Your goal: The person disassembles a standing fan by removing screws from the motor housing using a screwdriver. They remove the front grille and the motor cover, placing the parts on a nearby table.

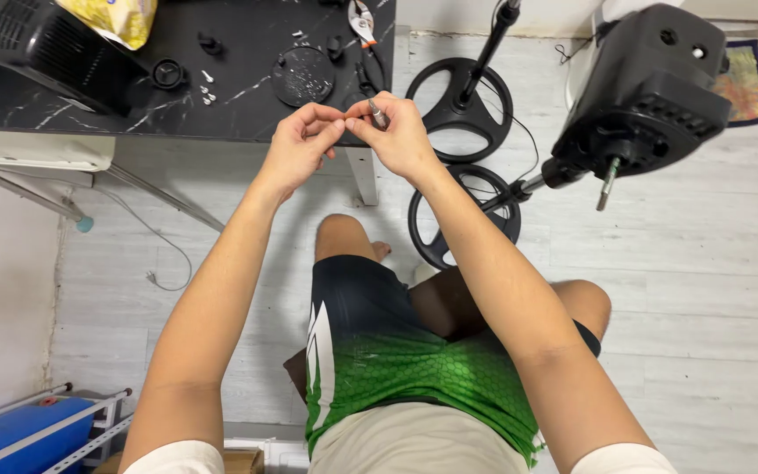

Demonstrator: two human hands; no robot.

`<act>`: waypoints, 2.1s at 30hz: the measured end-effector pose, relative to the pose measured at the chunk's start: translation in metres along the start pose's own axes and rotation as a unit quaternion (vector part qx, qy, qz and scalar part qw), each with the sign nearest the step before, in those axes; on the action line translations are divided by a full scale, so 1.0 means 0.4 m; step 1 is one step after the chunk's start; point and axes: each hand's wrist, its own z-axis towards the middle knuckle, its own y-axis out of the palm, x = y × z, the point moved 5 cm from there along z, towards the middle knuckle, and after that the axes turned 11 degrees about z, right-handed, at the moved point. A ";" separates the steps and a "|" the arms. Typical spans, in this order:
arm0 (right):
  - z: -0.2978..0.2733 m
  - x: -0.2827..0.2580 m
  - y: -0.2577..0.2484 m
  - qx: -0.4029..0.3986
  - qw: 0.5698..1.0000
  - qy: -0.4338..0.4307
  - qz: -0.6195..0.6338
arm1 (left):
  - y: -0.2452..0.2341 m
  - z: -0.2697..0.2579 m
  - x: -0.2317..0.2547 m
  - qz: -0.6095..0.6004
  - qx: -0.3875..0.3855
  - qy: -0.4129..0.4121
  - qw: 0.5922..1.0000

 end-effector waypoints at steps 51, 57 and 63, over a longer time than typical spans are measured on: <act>-0.479 -0.385 -0.303 0.284 0.935 -0.143 -0.157 | 0.565 -0.099 0.326 -0.050 -0.048 0.402 0.913; -0.507 -0.295 -0.481 0.416 0.884 -0.195 -0.091 | 0.647 -0.068 0.383 0.033 0.102 0.365 0.925; -0.481 -0.180 -0.604 0.441 0.882 -0.110 0.127 | 0.689 0.003 0.336 0.006 0.114 0.309 0.944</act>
